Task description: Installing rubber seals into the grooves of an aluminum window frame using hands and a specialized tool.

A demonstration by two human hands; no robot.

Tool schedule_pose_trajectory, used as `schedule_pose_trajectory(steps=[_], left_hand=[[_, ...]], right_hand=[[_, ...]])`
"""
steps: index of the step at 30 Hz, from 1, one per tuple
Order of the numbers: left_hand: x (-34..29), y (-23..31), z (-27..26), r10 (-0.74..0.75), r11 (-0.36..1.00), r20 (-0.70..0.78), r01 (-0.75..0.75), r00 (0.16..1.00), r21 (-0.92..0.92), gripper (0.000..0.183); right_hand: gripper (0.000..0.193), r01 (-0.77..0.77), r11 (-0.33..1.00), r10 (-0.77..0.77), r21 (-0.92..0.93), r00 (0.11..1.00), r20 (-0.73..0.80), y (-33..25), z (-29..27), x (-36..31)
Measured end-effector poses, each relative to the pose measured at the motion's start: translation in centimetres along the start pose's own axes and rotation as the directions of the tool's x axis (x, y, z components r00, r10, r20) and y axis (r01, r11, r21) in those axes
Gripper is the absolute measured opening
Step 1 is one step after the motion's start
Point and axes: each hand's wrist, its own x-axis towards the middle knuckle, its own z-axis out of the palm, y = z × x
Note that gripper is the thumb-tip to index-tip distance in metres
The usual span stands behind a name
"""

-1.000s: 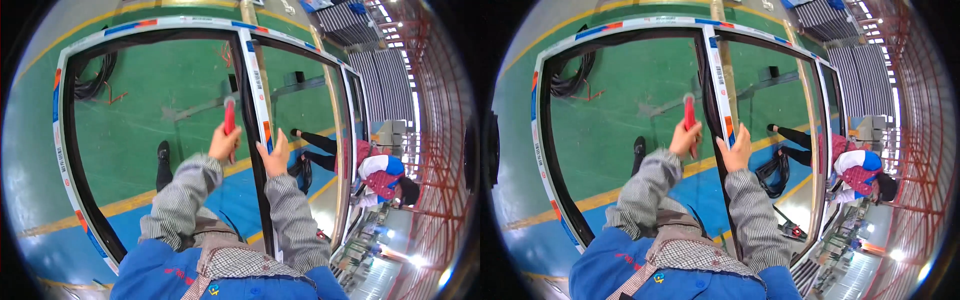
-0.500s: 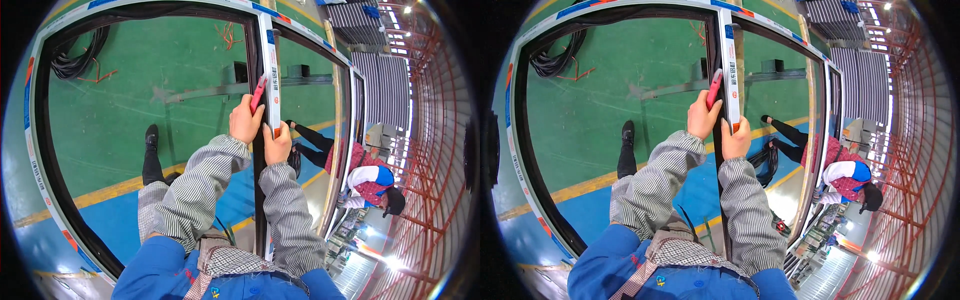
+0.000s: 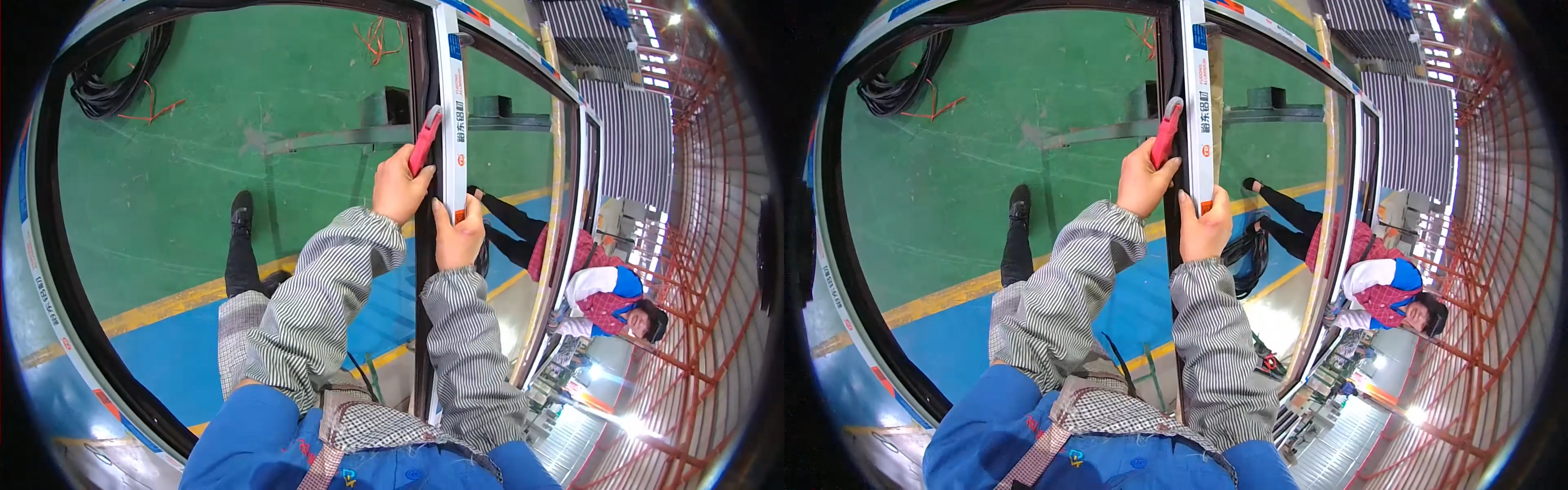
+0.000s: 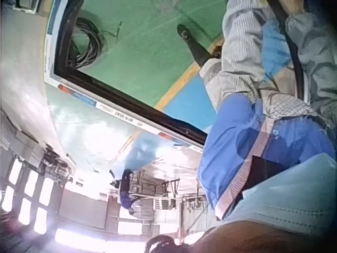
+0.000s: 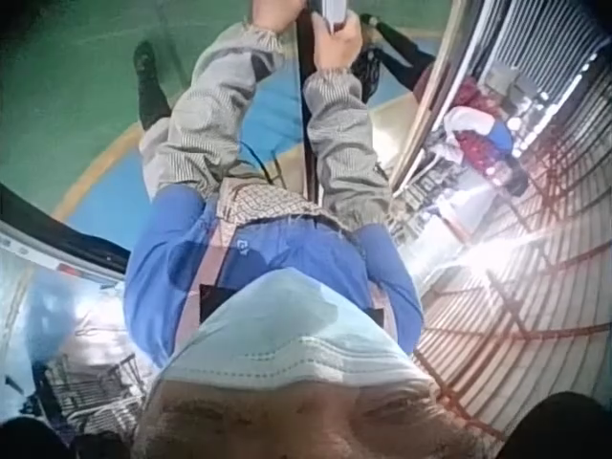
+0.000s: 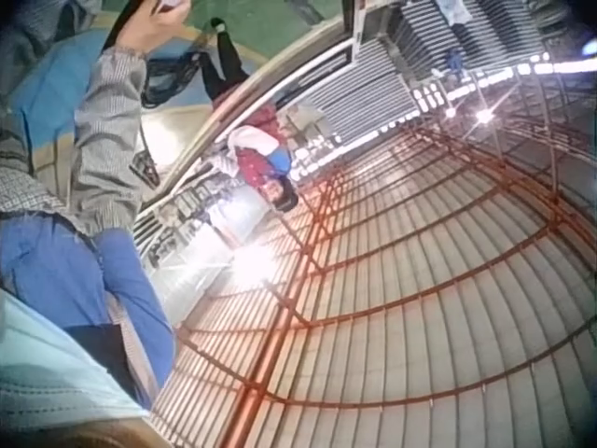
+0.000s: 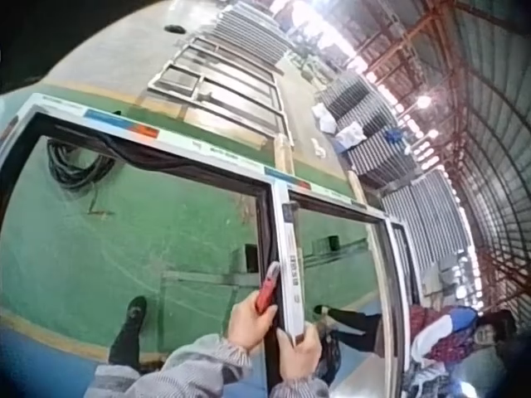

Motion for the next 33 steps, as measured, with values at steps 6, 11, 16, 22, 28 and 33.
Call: schedule_pose_trajectory(steps=[6, 11, 16, 22, 28, 33], left_hand=[[0.7, -0.1, -0.1, -0.036, 0.987, 0.087, 0.049, 0.996, -0.152, 0.017], [0.9, 0.0, -0.7, -0.05, 0.983, 0.135, 0.073, 0.99, -0.171, 0.016], [-0.3, 0.8, 0.5, -0.095, 0.985, 0.006, 0.095, 0.995, -0.147, 0.017], [0.4, 0.2, 0.0, -0.018, 0.999, 0.02, 0.019, 1.0, -0.044, 0.016], [1.5, 1.2, -1.3, -0.077, 0.992, 0.217, 0.097, 0.973, -0.082, 0.018], [0.7, 0.3, 0.3, 0.148, 0.975, 0.112, -0.164, 0.983, 0.151, 0.031]], right_hand=[[0.028, 0.011, 1.0, -0.011, 0.028, 1.0, -0.021, -0.3, -0.4, -0.2], [0.029, 0.041, 0.999, -0.041, 0.013, 0.999, -0.016, -0.4, -0.3, -0.3], [0.028, 0.067, 0.998, -0.067, -0.021, 0.997, -0.048, 0.1, 0.0, -0.3], [0.036, -0.002, 1.0, 0.002, 0.021, 1.0, 0.006, -1.2, -0.2, -0.2], [0.069, 0.203, 0.879, -0.219, -0.432, 0.976, 0.014, -3.0, 1.1, 1.9], [0.052, -0.01, 0.957, 0.024, -0.288, 0.999, 0.043, -2.6, 0.0, 2.6]])
